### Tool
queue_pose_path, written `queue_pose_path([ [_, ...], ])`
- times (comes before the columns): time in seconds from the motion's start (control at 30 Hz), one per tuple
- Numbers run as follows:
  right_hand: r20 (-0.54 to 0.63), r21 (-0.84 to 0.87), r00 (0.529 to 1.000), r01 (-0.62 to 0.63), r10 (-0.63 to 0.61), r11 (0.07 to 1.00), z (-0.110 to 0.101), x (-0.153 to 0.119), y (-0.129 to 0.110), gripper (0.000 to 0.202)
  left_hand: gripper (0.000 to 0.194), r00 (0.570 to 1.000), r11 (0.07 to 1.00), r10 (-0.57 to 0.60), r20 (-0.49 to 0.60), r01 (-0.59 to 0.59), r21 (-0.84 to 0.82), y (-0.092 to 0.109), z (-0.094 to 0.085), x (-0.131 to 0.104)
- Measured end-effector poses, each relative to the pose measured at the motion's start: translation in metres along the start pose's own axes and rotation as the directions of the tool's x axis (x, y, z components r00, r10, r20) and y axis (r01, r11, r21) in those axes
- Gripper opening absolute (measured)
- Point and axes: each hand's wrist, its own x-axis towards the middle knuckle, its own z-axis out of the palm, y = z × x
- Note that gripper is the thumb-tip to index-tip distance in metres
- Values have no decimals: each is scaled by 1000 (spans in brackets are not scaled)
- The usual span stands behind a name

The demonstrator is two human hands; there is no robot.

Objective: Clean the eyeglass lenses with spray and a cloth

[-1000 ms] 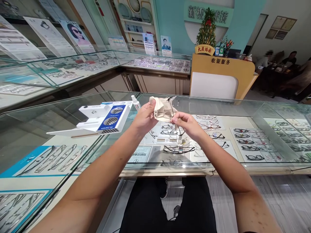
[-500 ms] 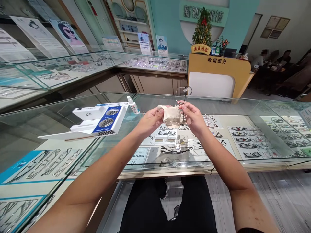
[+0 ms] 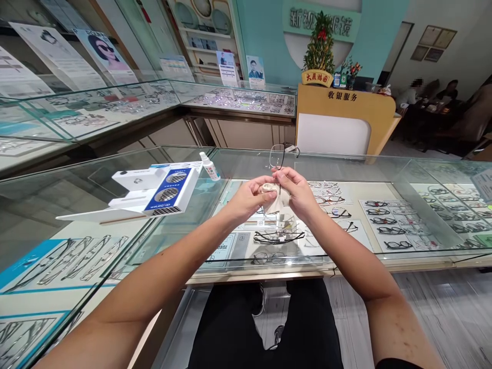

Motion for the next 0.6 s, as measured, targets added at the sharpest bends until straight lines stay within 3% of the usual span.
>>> queue_pose_path([
  [0.17, 32, -6, 999, 6, -6, 1000, 8, -4, 3, 52, 72, 996, 997, 64, -70, -66, -29, -4, 0, 3],
  [0.3, 31, -51, 997, 69, -68, 996, 7, -4, 1, 49, 69, 995, 996, 92, -24, -92, 1, -3, -2, 3],
  [0.47, 27, -59, 997, 68, -66, 996, -3, 2, -5, 42, 77, 999, 999, 39, 25, -39, 22, 0, -7, 4],
  [0.6, 1, -22, 995, 104, -104, 994, -15, 8, -14, 40, 64, 986, 989, 125, -110, -115, 89, 6, -23, 10],
])
